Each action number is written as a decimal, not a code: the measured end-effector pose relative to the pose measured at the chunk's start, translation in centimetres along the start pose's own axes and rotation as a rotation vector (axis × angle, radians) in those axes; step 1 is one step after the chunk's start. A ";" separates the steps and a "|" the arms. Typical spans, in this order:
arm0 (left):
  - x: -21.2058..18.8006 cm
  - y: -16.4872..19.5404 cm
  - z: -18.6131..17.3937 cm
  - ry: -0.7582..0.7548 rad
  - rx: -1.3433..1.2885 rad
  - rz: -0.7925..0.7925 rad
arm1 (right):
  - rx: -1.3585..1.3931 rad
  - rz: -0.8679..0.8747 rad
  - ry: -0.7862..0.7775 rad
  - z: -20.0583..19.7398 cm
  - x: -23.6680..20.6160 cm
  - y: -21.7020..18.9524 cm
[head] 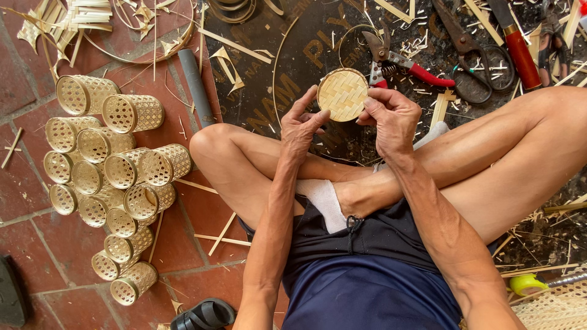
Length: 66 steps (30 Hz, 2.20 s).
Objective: The person sits on the floor assembling woven bamboo lampshade/basket bodies. They press and fit bamboo rims onto the woven cylinders, bend thin bamboo strips around a gray plastic pipe to form rims, and attach the rims to the basket bodies, adding finished pieces to a pile of completed baskets.
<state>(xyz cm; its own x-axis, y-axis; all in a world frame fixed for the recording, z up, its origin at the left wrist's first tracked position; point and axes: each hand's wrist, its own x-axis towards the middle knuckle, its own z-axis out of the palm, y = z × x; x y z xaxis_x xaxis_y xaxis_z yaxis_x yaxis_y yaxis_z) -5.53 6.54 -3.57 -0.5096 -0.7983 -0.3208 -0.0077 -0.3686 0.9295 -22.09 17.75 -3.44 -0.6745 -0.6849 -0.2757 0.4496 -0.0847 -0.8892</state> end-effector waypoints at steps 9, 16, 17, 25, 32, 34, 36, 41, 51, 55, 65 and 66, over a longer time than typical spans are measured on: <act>-0.2 -0.1 -0.1 0.025 0.074 -0.051 | -0.030 -0.008 0.010 0.0 0.0 -0.2; -0.1 -0.2 0.0 0.036 0.065 -0.038 | 0.000 0.023 0.010 -0.1 0.3 -0.3; -0.1 -0.2 -0.1 0.035 0.069 -0.043 | 0.003 0.024 0.011 -0.1 0.3 -0.3; 0.1 -0.4 0.1 0.027 0.085 -0.004 | -0.009 0.039 0.029 0.0 0.0 -0.4; 0.1 -0.1 0.2 0.013 0.087 0.003 | -0.003 0.024 0.031 0.0 0.1 -0.2; 0.1 -0.1 0.2 0.018 0.102 -0.018 | -0.013 0.008 0.025 0.1 0.1 -0.2; 0.2 0.0 0.2 0.020 0.107 -0.021 | -0.013 -0.020 0.004 0.3 0.2 -0.2; 0.3 0.0 0.4 0.040 0.137 -0.042 | -0.100 -0.017 -0.072 0.5 1.0 -1.1; -0.4 -0.7 2.4 0.070 0.217 0.158 | -0.350 0.036 -0.208 1.0 2.8 -3.3; -0.5 -1.0 2.8 0.091 0.226 0.194 | -0.516 0.071 -0.323 1.3 4.1 -4.4; -1.5 -1.8 4.2 0.211 0.268 0.213 | -0.647 0.031 -0.472 0.8 4.3 -4.7; -1.6 -1.8 4.3 0.213 0.274 0.209 | -0.615 0.031 -0.518 0.8 4.2 -4.8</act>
<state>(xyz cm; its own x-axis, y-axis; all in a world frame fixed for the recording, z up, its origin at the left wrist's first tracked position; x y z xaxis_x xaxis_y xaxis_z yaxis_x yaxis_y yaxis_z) -8.37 10.49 -3.99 -0.3355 -0.9339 -0.1236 -0.1665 -0.0703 0.9835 -26.66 14.71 -0.01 -0.2422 -0.9418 -0.2333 -0.0412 0.2502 -0.9673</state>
